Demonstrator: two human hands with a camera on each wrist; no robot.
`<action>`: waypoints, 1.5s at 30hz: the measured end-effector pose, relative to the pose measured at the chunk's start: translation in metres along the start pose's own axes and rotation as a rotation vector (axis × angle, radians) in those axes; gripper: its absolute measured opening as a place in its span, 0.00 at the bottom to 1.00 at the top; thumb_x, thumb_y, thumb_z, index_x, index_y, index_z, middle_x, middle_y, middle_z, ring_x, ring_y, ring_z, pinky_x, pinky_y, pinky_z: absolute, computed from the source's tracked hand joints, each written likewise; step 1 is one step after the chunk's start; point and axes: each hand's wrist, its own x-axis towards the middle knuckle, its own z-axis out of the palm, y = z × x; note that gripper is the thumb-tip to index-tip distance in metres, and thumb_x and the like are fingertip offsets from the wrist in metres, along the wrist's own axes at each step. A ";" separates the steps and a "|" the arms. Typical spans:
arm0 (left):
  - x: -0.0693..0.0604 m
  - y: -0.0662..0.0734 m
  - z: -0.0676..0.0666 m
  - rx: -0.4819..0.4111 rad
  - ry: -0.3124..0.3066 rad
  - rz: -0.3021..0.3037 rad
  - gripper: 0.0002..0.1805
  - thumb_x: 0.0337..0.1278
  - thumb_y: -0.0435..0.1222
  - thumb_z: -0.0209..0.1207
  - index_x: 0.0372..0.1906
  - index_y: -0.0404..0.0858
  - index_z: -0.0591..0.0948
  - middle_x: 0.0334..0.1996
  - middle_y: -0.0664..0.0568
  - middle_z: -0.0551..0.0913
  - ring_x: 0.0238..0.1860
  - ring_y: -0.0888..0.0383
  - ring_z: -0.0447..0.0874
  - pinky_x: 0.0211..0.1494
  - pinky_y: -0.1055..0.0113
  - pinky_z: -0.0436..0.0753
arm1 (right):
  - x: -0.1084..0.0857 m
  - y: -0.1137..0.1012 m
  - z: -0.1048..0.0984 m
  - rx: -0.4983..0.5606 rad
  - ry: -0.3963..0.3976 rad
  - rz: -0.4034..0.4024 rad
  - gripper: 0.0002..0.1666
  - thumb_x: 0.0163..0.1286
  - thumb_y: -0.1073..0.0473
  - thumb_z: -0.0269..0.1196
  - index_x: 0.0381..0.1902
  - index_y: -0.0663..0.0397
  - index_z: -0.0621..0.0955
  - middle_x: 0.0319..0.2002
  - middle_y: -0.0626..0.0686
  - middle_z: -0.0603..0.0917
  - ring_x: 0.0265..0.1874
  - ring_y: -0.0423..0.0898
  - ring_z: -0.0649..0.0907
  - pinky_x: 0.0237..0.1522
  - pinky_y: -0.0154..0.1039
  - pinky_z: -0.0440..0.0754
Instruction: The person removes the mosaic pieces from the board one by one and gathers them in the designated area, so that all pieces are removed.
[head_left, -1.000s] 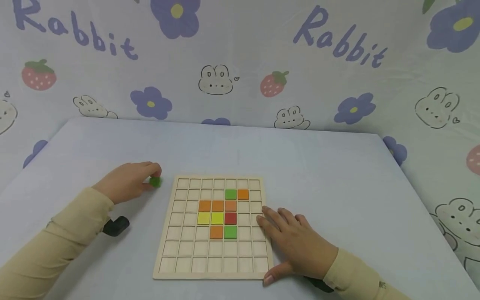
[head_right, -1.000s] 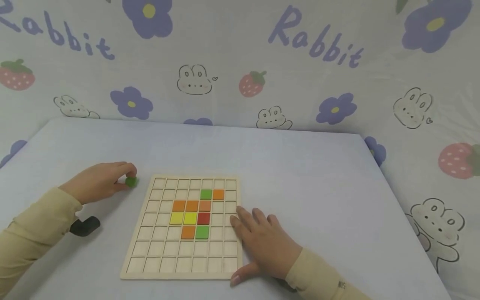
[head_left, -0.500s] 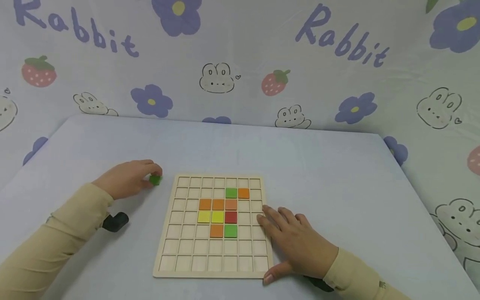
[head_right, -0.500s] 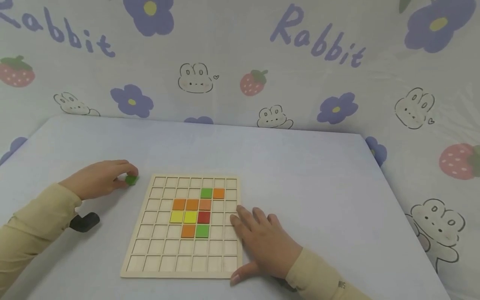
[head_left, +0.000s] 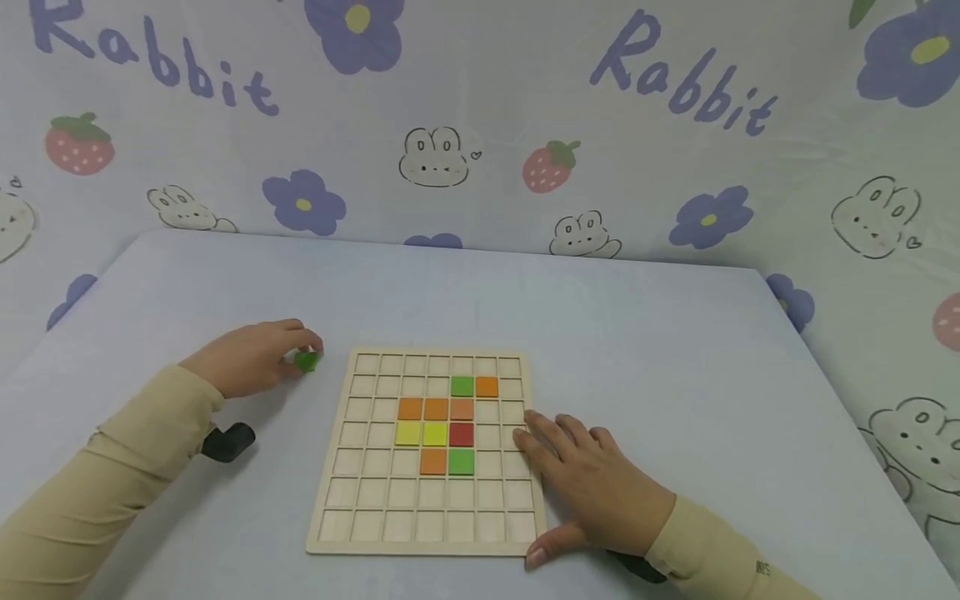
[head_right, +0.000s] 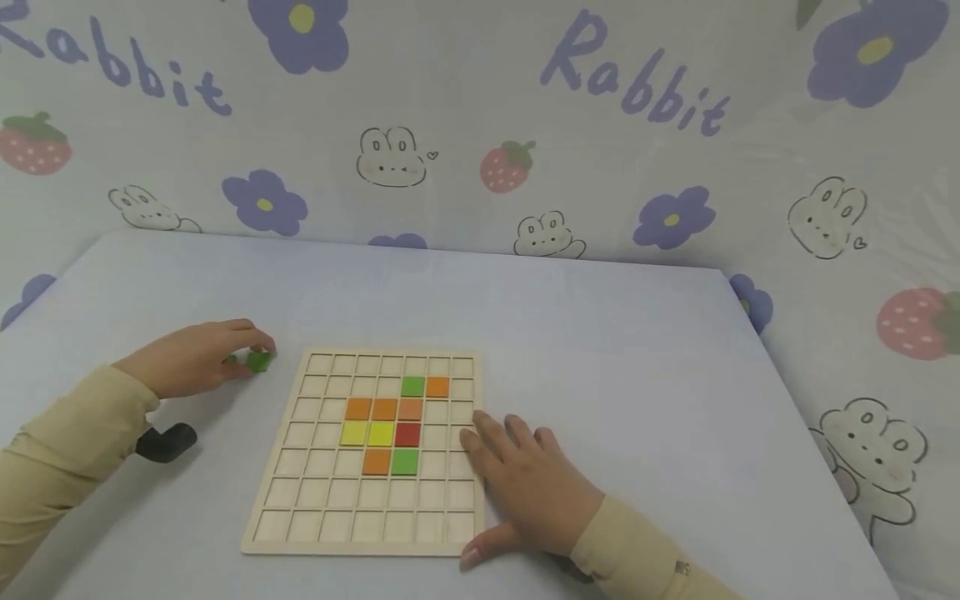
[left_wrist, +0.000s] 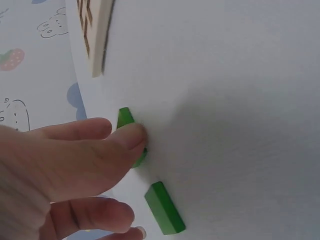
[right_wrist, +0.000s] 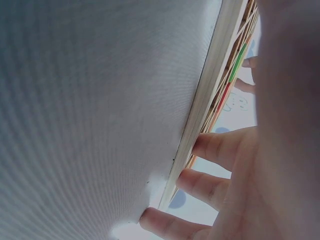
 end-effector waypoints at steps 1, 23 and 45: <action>0.000 0.001 0.000 0.007 0.000 -0.001 0.18 0.48 0.29 0.67 0.47 0.41 0.81 0.40 0.56 0.80 0.40 0.56 0.81 0.46 0.55 0.81 | 0.000 0.000 0.000 0.005 -0.001 0.001 0.71 0.39 0.10 0.47 0.69 0.55 0.64 0.69 0.58 0.63 0.60 0.59 0.69 0.45 0.55 0.72; 0.065 0.073 0.017 -0.011 0.072 0.273 0.10 0.60 0.39 0.62 0.45 0.42 0.82 0.39 0.55 0.82 0.35 0.59 0.80 0.42 0.63 0.80 | -0.003 -0.002 0.004 0.044 -0.038 0.001 0.71 0.40 0.11 0.47 0.70 0.55 0.62 0.70 0.58 0.61 0.62 0.59 0.68 0.47 0.57 0.71; 0.102 0.131 0.027 0.004 -0.076 0.404 0.10 0.59 0.40 0.63 0.45 0.42 0.82 0.38 0.54 0.82 0.36 0.59 0.78 0.48 0.65 0.80 | 0.000 0.002 0.000 0.013 -0.063 0.026 0.72 0.38 0.09 0.46 0.72 0.52 0.60 0.71 0.57 0.60 0.62 0.58 0.67 0.48 0.54 0.71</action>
